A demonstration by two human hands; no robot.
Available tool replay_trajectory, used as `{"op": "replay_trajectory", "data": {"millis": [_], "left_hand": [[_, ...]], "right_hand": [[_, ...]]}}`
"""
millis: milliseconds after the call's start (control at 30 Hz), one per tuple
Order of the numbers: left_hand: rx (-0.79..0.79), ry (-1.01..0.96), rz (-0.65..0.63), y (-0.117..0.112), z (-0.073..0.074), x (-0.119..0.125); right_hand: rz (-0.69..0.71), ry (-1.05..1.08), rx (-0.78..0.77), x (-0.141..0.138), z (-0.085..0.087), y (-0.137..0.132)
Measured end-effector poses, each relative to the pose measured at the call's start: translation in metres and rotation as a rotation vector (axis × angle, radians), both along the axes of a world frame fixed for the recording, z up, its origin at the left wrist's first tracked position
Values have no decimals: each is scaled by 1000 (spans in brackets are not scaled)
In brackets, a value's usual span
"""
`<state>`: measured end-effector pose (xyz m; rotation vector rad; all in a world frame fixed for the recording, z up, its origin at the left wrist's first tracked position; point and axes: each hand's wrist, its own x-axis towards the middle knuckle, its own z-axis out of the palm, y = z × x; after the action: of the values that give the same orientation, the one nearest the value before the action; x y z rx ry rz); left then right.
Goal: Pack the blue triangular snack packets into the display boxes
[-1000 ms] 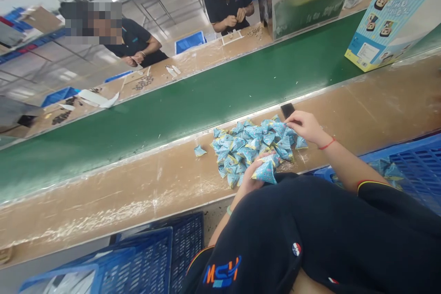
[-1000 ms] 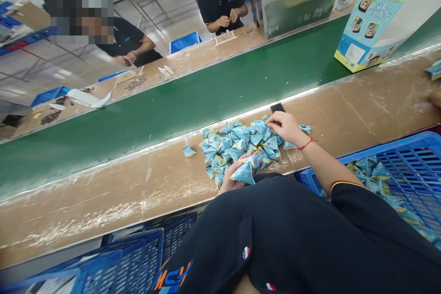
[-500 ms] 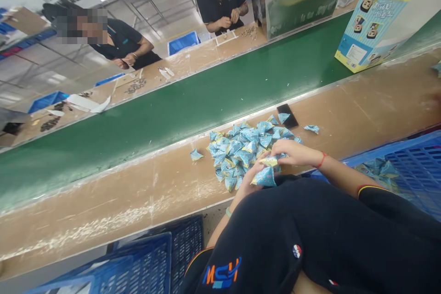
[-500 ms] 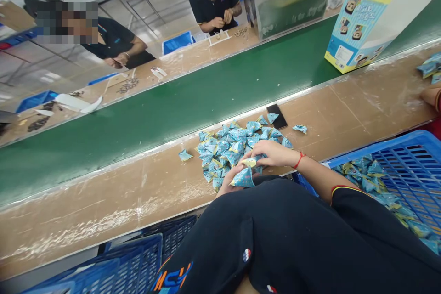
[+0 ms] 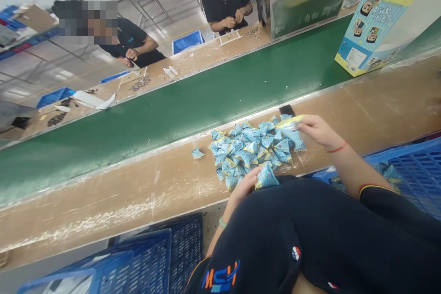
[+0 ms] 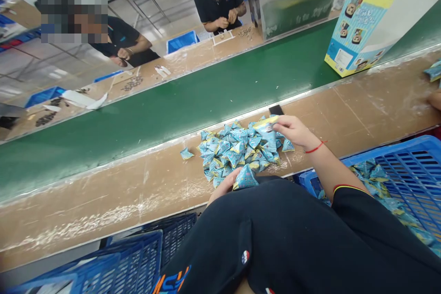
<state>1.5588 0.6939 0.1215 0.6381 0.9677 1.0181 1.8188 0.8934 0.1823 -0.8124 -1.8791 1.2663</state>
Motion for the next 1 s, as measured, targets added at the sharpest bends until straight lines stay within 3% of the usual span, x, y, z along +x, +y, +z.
{"op": "replay_trajectory", "data": {"millis": [100, 200, 267, 367, 533, 600, 667, 800, 1000], "left_hand": [[28, 23, -159, 0, 1, -4], [26, -59, -103, -2, 5, -2], [9, -118, -4, -5, 9, 2], [-5, -150, 143, -6, 13, 8], [29, -152, 164, 3, 6, 12], [24, -144, 133, 6, 1, 11], [1, -143, 140, 7, -5, 7], [-14, -114, 286, 6, -9, -7], [5, -48, 463, 6, 13, -26]], "right_hand": [[-12, -144, 67, -16, -27, 10], [-55, -246, 176, -30, -52, 19], [-100, -256, 242, -37, -59, 20], [-95, -209, 281, -47, -51, 6], [488, -180, 189, -69, -13, -50], [574, -193, 192, -69, -2, -61], [522, -103, 95, -60, 5, -59], [254, 142, -202, -35, 14, -26], [88, 57, -212, -29, 9, 4]]}}
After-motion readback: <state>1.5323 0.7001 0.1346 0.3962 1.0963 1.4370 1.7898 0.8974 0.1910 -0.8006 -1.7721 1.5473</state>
